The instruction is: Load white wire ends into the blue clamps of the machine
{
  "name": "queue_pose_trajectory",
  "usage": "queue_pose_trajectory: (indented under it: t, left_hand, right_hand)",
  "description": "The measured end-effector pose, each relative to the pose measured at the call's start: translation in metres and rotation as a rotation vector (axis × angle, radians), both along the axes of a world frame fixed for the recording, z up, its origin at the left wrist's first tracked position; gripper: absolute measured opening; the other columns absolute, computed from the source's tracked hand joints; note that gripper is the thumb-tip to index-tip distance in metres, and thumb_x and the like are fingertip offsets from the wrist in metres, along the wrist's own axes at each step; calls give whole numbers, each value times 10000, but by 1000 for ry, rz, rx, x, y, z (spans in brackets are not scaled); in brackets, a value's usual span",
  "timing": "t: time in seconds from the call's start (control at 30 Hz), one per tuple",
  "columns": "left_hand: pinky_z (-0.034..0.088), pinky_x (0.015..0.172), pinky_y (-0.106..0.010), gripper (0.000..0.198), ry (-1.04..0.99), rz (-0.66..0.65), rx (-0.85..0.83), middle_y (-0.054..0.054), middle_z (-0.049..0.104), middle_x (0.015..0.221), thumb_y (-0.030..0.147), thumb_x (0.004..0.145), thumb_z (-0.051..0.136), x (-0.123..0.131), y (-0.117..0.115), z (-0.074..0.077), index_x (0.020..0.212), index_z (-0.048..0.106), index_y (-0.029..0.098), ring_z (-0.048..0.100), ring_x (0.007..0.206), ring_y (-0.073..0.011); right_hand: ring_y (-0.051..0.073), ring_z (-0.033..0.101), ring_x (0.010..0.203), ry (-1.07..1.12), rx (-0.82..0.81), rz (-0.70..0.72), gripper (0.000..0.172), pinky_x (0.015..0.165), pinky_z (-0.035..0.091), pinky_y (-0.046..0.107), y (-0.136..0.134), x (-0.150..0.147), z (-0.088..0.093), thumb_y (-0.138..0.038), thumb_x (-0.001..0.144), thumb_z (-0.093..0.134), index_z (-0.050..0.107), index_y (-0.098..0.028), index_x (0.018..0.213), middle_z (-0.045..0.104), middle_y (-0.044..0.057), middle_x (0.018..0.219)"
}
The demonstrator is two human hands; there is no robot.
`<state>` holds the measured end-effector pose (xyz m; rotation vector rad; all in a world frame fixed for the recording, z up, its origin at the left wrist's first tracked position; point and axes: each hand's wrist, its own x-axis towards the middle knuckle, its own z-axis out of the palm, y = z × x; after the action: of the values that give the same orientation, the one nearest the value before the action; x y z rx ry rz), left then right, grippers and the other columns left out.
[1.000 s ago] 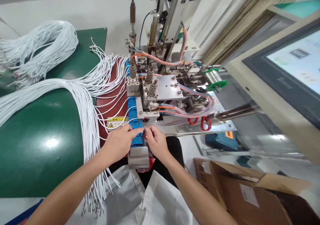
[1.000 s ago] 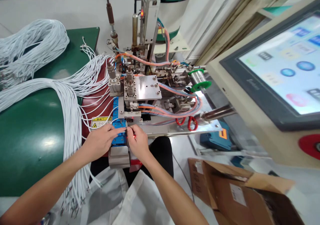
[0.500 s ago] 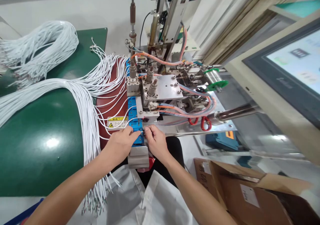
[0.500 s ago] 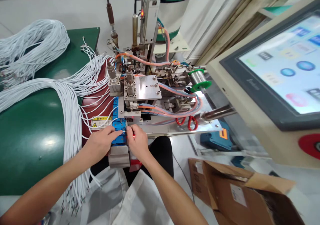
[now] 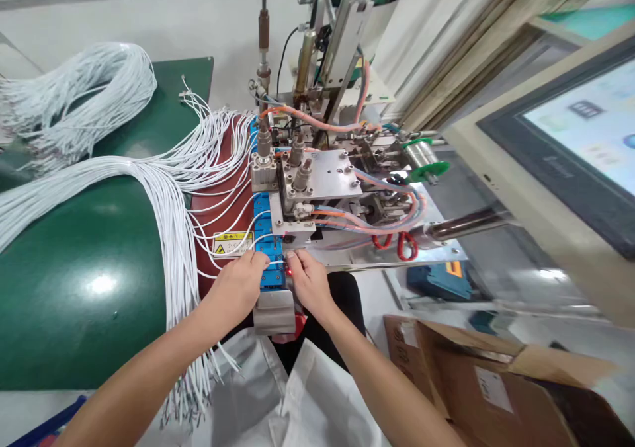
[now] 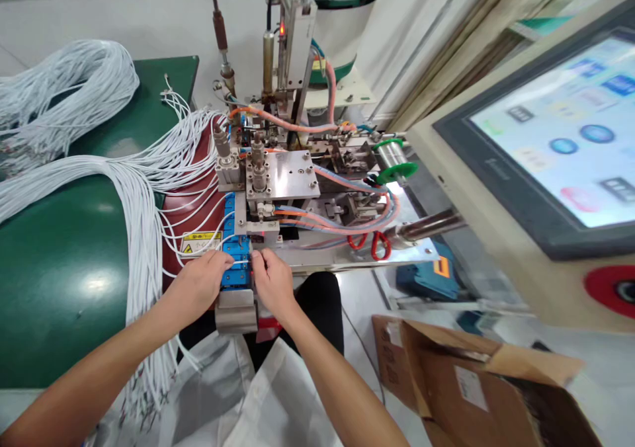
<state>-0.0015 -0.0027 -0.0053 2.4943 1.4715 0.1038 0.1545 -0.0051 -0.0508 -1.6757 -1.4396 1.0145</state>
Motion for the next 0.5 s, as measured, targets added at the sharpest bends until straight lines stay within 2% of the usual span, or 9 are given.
queue_pose_trajectory:
  t: [0.23,0.4,0.5]
  left_hand:
    - [455,665,-315,171,-78,23,3,-61,569,806,134,873,347,1,-2,3,917,511,145,555,737,-193]
    - [447,733,-358,180,-54,40,176,-76,581,807,138,855,398,3,-2,8,842,577,144,536,782,-212]
    - [451,732,-354,182,-84,11,191,-66,589,783,131,849,414,1,-2,8,833,595,147,540,773,-207]
  right_hand:
    - [110,363,466,37,35,-17,359,482,268,222,0,-4,-5,-397,850,327,313,-212,543,350,-56,476]
    - [100,334,467,37,74,-21,341,480,257,222,2,-4,-4,-361,835,357,301,-207,536,320,-59,477]
    - [95,328,469,54,76,-19,350,482,256,221,3,-3,-4,-362,834,370,297,-203,531,307,-62,477]
